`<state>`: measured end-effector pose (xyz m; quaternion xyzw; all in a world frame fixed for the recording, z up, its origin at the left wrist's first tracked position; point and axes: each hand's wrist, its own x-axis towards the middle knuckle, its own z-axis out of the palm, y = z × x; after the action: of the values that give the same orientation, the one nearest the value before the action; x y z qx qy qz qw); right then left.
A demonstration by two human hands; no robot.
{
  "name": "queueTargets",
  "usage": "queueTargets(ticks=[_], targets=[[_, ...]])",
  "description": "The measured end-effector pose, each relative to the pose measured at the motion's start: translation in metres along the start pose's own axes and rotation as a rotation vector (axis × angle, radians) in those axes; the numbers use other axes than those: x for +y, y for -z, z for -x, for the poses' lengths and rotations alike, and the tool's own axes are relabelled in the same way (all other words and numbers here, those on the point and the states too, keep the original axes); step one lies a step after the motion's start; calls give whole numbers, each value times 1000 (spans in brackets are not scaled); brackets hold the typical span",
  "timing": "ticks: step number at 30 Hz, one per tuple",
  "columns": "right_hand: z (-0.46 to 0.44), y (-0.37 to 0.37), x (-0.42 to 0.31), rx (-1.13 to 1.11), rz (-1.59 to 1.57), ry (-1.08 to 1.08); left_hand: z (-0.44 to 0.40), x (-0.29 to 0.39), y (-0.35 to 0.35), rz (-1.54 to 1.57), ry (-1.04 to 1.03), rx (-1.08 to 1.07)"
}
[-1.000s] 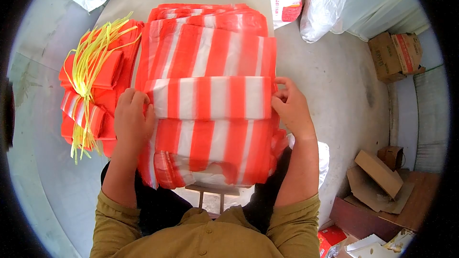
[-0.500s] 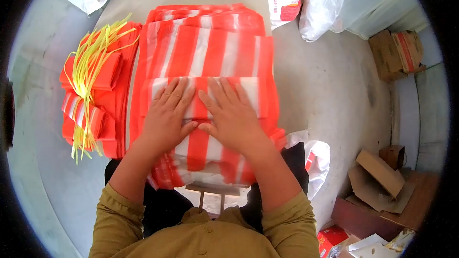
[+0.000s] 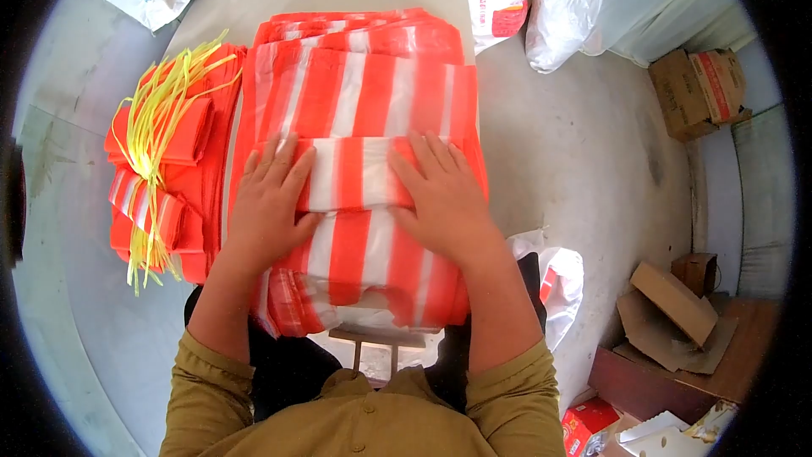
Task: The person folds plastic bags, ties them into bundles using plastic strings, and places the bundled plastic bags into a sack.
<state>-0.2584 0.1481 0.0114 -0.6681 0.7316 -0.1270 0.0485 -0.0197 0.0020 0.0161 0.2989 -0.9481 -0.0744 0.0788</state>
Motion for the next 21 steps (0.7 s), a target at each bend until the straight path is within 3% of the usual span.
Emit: queueTargets(ticks=[3, 6, 19, 21], targets=[[0, 1, -2, 11, -4, -1, -5, -3, -18, -71, -254, 54], [-1, 2, -5, 17, 12, 1, -7, 5, -27, 0, -300, 151], [0, 4, 12, 134, 13, 24, -15, 8, -27, -12, -236, 278], [1, 12, 18, 283, 65, -37, -14, 8, -27, 34, -198, 279]])
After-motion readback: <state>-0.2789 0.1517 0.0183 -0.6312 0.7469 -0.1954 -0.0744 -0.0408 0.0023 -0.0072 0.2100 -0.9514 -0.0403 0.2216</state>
